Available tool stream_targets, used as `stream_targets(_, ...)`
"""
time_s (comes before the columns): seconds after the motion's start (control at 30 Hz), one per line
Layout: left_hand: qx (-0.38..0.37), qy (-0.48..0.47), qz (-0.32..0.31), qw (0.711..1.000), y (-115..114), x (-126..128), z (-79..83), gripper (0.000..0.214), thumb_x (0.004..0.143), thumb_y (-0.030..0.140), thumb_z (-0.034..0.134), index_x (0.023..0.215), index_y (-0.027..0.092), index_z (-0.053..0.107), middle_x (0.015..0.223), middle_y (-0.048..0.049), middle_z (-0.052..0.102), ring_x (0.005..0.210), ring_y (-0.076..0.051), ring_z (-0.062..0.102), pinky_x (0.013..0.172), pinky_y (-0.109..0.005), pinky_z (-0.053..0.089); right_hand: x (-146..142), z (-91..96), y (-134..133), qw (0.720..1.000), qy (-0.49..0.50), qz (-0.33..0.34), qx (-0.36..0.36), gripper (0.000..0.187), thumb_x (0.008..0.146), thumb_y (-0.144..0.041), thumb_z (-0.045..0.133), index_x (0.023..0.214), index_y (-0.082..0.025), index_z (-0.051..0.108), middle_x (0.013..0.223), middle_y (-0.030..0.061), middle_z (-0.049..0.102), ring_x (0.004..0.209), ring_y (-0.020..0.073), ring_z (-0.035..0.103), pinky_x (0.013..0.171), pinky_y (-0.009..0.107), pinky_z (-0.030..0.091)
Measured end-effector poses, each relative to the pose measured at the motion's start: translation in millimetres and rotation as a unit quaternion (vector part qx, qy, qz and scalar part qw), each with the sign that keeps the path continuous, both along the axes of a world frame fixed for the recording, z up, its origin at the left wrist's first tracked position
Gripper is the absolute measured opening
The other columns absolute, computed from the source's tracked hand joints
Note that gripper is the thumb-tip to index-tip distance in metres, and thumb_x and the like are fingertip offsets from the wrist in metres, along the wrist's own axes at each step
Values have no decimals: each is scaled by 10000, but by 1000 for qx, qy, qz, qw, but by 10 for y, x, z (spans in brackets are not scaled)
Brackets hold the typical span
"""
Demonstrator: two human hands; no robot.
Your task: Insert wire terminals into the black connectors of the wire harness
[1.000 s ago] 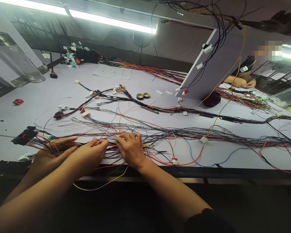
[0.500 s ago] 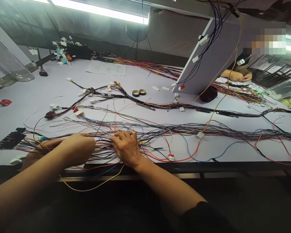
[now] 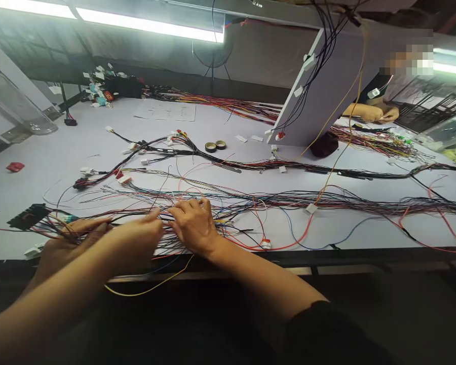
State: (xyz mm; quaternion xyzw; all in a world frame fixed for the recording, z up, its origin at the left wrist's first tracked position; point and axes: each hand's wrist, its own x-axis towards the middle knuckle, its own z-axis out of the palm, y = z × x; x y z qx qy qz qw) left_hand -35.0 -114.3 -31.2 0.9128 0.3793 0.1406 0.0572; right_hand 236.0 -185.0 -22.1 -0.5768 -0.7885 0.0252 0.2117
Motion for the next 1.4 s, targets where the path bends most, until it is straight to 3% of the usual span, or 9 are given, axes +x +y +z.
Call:
stream_targets(0.1,-30,-145,133,980,-181,-123,84,379,957,314,385,1057,106,686,1017,-156,726,976,-251,668,847,-406,537,-58,70,89,1000,-22,8,-12,224,944,-314,575,1136,-216,637,1163,56,687,1058,228,554,929,435,221)
stream_targets(0.17,-71,-205,159,963,-236,-108,107,348,938,345,450,1011,103,690,1006,-152,722,1002,-263,657,910,-431,517,-93,77,152,999,-24,6,-31,197,936,-323,589,1084,-216,661,1112,48,702,1032,223,562,920,431,218)
stream_targets(0.4,-96,-238,153,954,-200,-111,28,304,930,336,478,1009,131,689,998,-104,709,1013,-256,638,948,-453,489,-30,116,316,994,25,6,-102,155,854,-383,699,935,-251,714,1037,-2,712,1010,193,581,884,392,204)
stream_targets(0.53,-99,-238,146,955,-179,-168,-25,253,917,335,523,1016,170,688,1024,-70,702,1030,-234,629,974,-436,480,15,189,406,989,26,16,-142,173,850,-365,697,962,-234,709,1016,9,720,976,185,591,860,377,201)
stream_targets(0.77,-95,-230,153,956,-197,-147,-2,234,916,341,508,974,203,688,980,-49,711,994,-234,638,929,-430,510,51,262,456,964,-16,124,-236,128,883,-303,633,870,-242,745,907,1,711,875,152,583,847,353,208)
stream_targets(0.9,-100,-230,154,956,-191,-156,-22,223,900,361,537,973,210,684,986,-48,702,999,-239,633,934,-431,502,51,197,404,971,-33,149,-184,120,864,-296,649,929,-233,727,952,4,711,863,151,580,831,353,215)
stream_targets(1.17,-132,-205,130,961,-161,-219,4,231,916,354,516,934,206,691,950,-68,720,971,-247,656,909,-423,498,-16,-72,310,988,-114,102,38,226,976,-208,476,859,-196,669,891,27,698,795,159,546,808,384,217)
stream_targets(1.27,-132,-179,106,969,-146,-244,10,235,922,338,505,902,206,698,914,-67,733,927,-234,669,900,-408,495,16,-145,256,986,-114,108,53,281,998,-292,473,837,-208,687,873,32,689,809,168,526,798,380,224)
stream_targets(1.4,-123,-169,114,971,-178,-215,26,252,933,334,487,910,197,698,910,-63,740,937,-230,670,887,-395,495,63,-197,180,989,-82,113,44,306,986,-425,479,947,-254,730,958,33,685,875,189,525,779,363,252)
